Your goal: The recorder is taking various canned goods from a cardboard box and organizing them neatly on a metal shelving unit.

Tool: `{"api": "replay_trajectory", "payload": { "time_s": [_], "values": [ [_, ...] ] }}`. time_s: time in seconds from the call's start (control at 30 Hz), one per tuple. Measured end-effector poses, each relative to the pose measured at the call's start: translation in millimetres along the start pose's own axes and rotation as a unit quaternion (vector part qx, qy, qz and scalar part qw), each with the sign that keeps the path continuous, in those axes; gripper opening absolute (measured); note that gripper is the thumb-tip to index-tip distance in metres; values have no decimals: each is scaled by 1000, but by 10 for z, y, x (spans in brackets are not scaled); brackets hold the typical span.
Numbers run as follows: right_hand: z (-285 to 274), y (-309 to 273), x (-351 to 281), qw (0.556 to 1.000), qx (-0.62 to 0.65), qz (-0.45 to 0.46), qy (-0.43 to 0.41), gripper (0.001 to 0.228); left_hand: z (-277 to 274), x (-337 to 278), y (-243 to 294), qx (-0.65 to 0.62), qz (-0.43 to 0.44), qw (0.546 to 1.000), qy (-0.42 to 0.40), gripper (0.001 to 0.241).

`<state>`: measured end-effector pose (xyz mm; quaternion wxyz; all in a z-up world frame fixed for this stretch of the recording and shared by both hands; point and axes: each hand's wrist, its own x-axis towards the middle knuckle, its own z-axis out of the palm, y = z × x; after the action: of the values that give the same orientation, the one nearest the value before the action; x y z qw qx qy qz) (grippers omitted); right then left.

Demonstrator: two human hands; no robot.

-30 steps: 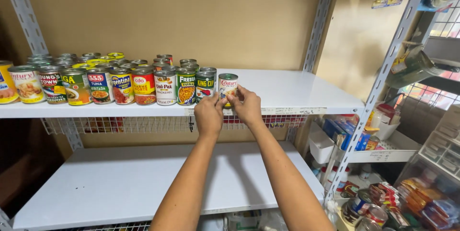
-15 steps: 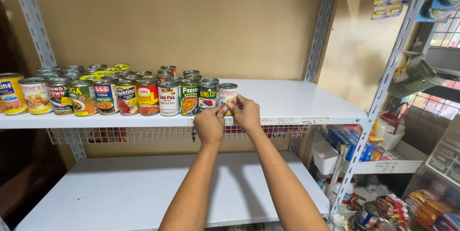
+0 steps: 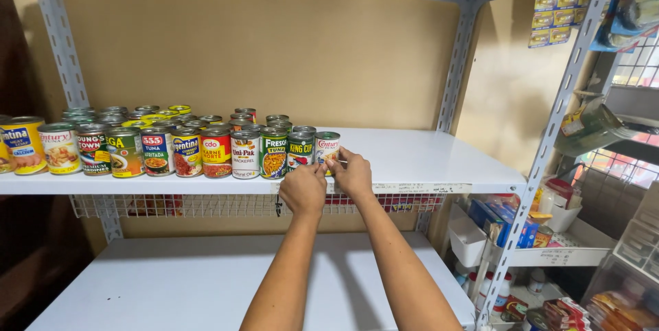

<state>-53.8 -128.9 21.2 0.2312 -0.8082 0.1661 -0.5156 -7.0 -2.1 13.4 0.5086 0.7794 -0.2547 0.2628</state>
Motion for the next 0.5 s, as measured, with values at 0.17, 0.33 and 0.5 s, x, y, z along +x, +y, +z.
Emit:
{"api": "replay_trajectory", "payload": {
  "time_s": [0.17, 0.33, 0.5],
  "values": [
    [-26, -89, -14, 998, -44, 51, -11, 54, -25, -3, 33, 20, -7, 1000, -13, 24],
    [113, 129, -60, 997, -47, 62, -3, 63, 28, -31, -60, -19, 6, 1000, 11, 24],
    [114, 133, -490, 979, 151, -31, 137, 48, -13, -141, -276, -219, 124, 968, 8, 32]
  ]
}}
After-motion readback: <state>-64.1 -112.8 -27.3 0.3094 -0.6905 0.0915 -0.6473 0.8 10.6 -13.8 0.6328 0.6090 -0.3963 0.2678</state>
